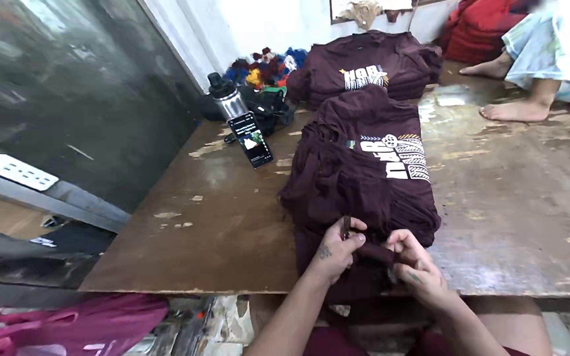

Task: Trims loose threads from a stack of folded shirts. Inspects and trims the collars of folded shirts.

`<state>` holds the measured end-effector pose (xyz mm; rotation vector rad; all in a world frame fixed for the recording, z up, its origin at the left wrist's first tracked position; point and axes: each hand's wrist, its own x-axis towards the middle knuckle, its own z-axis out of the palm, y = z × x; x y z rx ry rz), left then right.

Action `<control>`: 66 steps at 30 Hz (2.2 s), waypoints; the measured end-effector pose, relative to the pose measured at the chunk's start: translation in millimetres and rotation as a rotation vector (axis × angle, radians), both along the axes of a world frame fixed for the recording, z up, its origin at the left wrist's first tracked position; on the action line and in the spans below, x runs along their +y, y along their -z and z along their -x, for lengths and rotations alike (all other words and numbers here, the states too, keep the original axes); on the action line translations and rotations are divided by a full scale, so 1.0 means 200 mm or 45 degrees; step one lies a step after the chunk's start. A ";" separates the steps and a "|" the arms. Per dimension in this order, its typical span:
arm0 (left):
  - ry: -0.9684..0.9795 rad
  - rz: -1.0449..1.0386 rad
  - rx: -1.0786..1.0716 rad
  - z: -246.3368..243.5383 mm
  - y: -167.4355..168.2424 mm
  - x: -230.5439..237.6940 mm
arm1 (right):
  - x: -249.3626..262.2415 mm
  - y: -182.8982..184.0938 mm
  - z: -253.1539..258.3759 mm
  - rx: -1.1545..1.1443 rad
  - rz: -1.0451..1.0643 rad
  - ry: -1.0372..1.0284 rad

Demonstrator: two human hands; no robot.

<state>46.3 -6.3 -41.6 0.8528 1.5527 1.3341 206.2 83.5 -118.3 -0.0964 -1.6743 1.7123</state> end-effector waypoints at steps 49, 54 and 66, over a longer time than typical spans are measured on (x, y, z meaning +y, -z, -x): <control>0.152 -0.106 0.845 -0.08 0.12 -0.07 | 0.02 -0.05 -0.29 -0.474 -1.207 0.522; 0.344 -0.245 1.662 -0.03 0.02 -0.15 | -0.05 -0.09 -0.29 -0.402 -1.174 0.647; 0.568 -0.519 1.970 -0.06 -0.08 -0.16 | -0.12 -0.12 -0.22 -0.259 -1.079 0.780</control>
